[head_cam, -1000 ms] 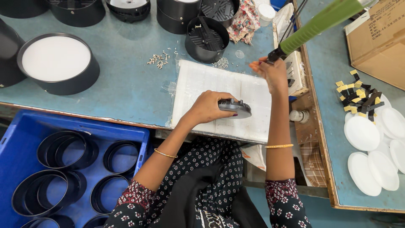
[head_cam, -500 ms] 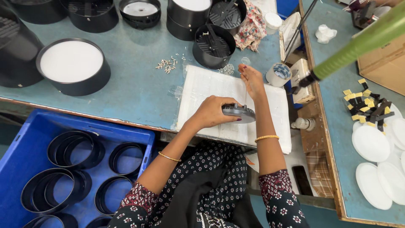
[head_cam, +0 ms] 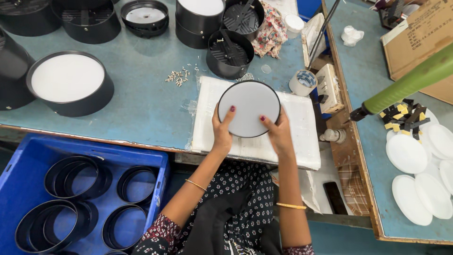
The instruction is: The person uses a green handheld tool to drive screws into black cylindrical light housings and white circular diffusers. They repeatedly pick up parts from a blue bin, secure them on a white foam pad, and place the assembled units on the table.
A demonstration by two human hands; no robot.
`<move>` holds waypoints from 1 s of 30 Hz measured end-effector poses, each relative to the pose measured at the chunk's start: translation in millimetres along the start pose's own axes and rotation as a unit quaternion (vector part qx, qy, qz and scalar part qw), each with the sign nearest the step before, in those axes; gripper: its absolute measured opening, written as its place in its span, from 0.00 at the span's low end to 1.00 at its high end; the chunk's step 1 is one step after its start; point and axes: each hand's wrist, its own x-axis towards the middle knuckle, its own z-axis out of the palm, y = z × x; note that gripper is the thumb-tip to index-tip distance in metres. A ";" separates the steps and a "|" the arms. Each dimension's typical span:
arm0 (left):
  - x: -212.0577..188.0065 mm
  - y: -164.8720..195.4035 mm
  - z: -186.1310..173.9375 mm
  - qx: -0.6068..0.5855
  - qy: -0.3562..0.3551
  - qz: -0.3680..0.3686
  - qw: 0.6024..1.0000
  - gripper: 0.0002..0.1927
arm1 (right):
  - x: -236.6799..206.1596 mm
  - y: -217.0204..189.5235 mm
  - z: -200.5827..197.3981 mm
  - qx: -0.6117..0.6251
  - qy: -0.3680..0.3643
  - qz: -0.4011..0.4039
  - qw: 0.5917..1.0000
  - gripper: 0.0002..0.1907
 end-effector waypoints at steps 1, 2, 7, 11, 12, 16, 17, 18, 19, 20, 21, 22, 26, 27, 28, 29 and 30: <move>-0.7 7.1 1.2 0.121 -0.040 0.097 0.987 0.32 | 1.0 -11.0 -3.2 -0.076 -0.001 -0.046 0.996 0.28; -0.4 18.1 1.1 0.239 -0.081 0.192 0.948 0.37 | 1.0 -22.7 -5.6 -0.136 -0.017 -0.041 0.990 0.27; 5.6 69.8 19.1 0.516 -0.273 0.251 0.772 0.41 | 1.3 -72.8 -1.9 -0.415 -0.138 -0.064 0.897 0.24; 12.8 78.0 42.3 0.586 -0.340 0.064 0.733 0.38 | 13.5 -88.9 -12.0 -0.402 -0.202 -0.109 0.887 0.22; 14.8 77.7 45.0 0.606 -0.344 0.056 0.715 0.36 | 16.3 -95.8 -26.9 -0.427 -0.152 -0.123 0.883 0.20; 18.4 73.4 44.4 0.573 -0.312 0.123 0.748 0.25 | 35.6 -115.3 -97.2 -0.441 0.281 -0.356 0.774 0.30; 17.6 70.6 44.2 0.586 -0.295 0.113 0.746 0.23 | 43.1 -119.1 -114.0 -0.426 0.370 -0.368 0.739 0.34; 16.7 67.8 44.0 0.599 -0.278 0.103 0.744 0.23 | 53.7 -124.2 -129.3 -0.438 0.358 -0.378 0.733 0.42; 15.5 65.5 43.3 0.579 -0.284 0.119 0.755 0.22 | 63.2 -129.3 -142.2 -0.449 0.346 -0.389 0.726 0.51; 14.1 63.6 42.3 0.560 -0.291 0.135 0.764 0.22 | 75.6 -129.1 -148.4 -0.457 0.317 -0.395 0.731 0.55; 12.8 61.7 41.4 0.540 -0.297 0.150 0.773 0.22 | 84.1 -126.2 -151.1 -0.427 0.282 -0.386 0.767 0.55; 11.6 60.0 40.6 0.545 -0.292 0.146 0.772 0.22 | 92.5 -124.3 -151.8 -0.394 0.249 -0.375 0.801 0.56; 11.2 55.1 37.9 0.536 -0.292 0.147 0.778 0.23 | 117.9 -122.5 -133.9 -0.168 0.164 -0.248 0.940 0.42; 11.8 54.5 37.1 0.527 -0.294 0.151 0.782 0.23 | 119.8 -125.0 -126.5 -0.133 0.169 -0.212 0.954 0.39; 12.2 53.5 36.3 0.528 -0.292 0.152 0.783 0.23 | 119.9 -126.6 -117.1 -0.080 0.142 -0.213 0.963 0.34; 13.2 53.0 35.6 0.530 -0.289 0.153 0.782 0.23 | 119.1 -126.4 -104.5 -0.025 0.116 -0.213 0.970 0.30; 14.4 52.6 35.1 0.532 -0.287 0.154 0.781 0.23 | 117.4 -126.1 -90.5 0.017 0.102 -0.211 0.972 0.27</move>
